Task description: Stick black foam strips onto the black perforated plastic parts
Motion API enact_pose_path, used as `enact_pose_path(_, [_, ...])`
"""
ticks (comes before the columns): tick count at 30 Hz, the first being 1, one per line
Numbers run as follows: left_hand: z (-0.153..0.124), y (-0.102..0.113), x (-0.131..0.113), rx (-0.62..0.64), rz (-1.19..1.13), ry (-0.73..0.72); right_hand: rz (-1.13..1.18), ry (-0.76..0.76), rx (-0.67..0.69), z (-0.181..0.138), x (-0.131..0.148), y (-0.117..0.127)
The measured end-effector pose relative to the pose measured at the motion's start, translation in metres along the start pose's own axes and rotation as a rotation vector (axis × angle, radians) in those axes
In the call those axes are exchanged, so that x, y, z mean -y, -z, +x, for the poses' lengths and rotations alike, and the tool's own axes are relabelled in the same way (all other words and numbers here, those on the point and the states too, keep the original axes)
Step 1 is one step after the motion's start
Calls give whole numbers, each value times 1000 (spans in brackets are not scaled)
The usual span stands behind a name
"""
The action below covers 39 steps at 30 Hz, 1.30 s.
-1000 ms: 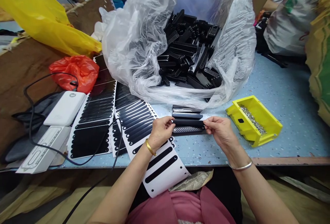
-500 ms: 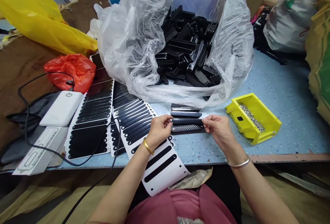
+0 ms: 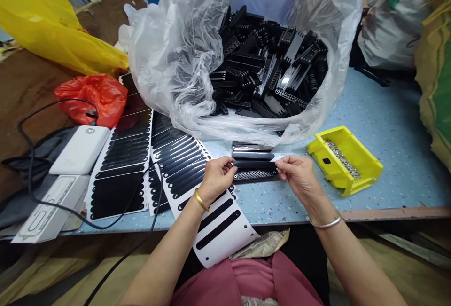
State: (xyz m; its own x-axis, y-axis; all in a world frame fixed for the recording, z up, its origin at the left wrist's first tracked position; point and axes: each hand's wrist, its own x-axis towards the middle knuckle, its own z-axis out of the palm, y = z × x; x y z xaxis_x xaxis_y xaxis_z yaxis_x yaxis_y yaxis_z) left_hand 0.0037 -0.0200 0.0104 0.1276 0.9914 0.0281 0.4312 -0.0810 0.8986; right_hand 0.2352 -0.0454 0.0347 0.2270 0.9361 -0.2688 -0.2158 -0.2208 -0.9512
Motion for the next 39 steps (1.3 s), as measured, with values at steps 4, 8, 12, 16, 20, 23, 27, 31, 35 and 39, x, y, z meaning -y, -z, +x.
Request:
enact_pose_path(4, [0, 1, -2, 18, -10, -1, 5, 11, 14, -4, 5, -2])
enact_pose_path(8, [0, 1, -2, 12, 9, -8, -20, 45, 18, -9, 10, -5])
enact_pose_path(12, [1, 1, -2, 16, 23, -12, -20, 91, 7, -14, 15, -5])
enact_pose_path(16, [1, 1, -3, 13, 16, -9, -7, 84, 1, -15, 17, -5])
enact_pose_path(20, [1, 1, -4, 24, 6, -1, 20, 43, -10, -13, 15, -7])
enact_pose_path(23, [1, 1, -4, 24, -1, 4, 27, 13, -17, -10, 10, -7])
enact_pose_path(27, [1, 1, -2, 19, 0, 0, 32, -1, -29, -7, 4, -6])
enact_pose_path(31, [1, 0, -1, 21, -1, 1, 21, -1, -45, -6, 1, -5])
enact_pose_path(35, [0, 1, -2, 25, -4, 8, 17, -9, -56, -5, 0, -4])
enact_pose_path(39, [1, 1, -3, 23, 5, 4, 19, -14, -65, -5, -1, -3])
